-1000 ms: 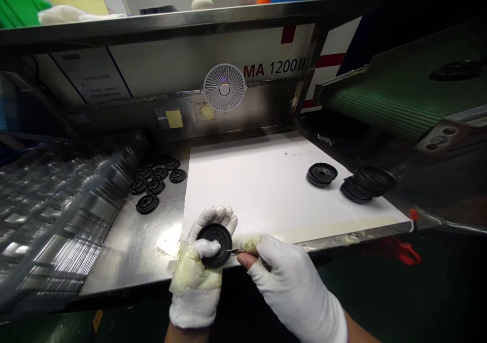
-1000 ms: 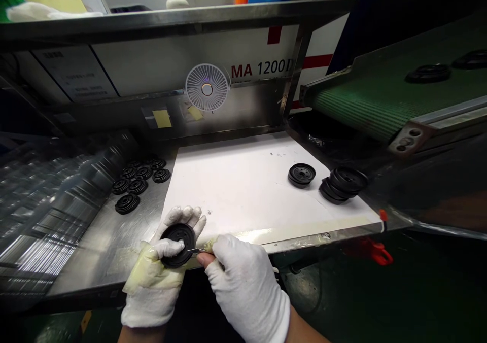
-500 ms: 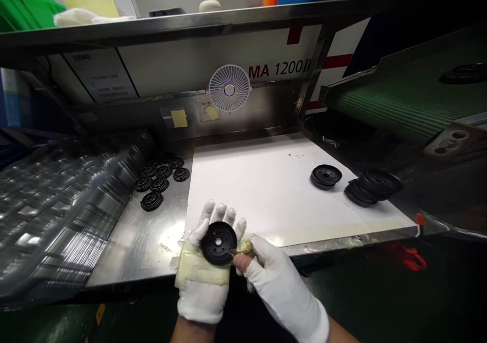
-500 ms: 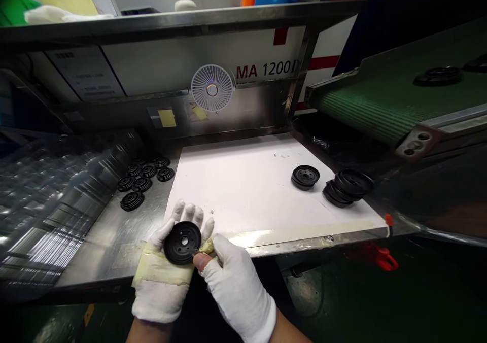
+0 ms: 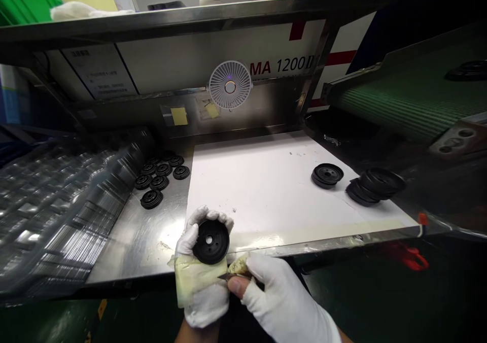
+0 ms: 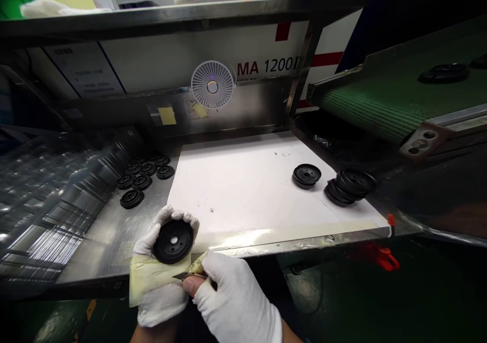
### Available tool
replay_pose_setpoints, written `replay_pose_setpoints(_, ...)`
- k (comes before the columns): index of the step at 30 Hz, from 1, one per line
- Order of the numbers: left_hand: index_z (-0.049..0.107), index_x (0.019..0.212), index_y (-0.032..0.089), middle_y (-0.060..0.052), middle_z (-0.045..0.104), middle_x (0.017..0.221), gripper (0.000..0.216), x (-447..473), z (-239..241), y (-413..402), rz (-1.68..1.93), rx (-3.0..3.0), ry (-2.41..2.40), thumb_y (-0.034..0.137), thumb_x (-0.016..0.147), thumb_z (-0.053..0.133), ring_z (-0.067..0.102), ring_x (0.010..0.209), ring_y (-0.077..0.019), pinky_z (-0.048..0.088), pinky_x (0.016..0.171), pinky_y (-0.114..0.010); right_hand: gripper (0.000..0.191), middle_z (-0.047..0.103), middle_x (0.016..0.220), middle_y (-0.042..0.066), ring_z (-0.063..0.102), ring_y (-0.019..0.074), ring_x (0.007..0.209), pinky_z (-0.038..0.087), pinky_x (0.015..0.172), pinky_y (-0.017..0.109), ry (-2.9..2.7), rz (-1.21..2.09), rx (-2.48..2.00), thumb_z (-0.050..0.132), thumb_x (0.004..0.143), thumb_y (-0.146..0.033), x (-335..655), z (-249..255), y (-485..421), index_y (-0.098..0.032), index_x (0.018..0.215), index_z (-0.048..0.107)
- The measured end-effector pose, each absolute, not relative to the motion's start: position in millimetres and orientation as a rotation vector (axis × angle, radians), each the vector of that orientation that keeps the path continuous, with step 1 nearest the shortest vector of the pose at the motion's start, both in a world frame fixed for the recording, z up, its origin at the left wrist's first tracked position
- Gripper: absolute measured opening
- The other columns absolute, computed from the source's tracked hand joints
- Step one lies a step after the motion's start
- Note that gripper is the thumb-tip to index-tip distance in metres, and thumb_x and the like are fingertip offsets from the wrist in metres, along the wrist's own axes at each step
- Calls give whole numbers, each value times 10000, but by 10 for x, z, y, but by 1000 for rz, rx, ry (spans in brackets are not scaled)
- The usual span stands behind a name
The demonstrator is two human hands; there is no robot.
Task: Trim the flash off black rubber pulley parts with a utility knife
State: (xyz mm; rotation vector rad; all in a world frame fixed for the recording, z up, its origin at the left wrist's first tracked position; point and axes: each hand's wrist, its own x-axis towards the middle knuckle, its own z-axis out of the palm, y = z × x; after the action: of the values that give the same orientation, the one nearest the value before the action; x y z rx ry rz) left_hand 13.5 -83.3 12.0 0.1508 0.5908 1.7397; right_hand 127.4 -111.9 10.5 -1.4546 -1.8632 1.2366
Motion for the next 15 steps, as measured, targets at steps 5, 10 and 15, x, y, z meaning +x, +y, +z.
replay_pose_setpoints(5,633,894,140,-85,622,945,211,84,79,-797,1686,36,589,185,793,453,565,988,-230,465,882,-419,230,482,642,-43,426,97,609,345,565,217,-1694,1323,-1323,481,833,-366,1344,69,-1106,-187,690,464)
replay_pose_setpoints(10,635,918,133,-96,633,957,240,55,73,-810,1634,47,494,163,821,418,552,1029,-241,447,910,-443,247,545,710,-20,479,118,659,385,617,237,-1550,1172,-1357,454,852,-431,1489,17,-1036,-202,776,508)
replay_pose_setpoints(15,645,901,138,-103,633,981,231,91,143,-836,1582,35,476,184,817,435,552,1032,-257,431,923,-471,317,534,763,-8,505,139,657,432,589,246,-1139,922,-1393,509,802,-439,1752,54,-757,-247,1054,502)
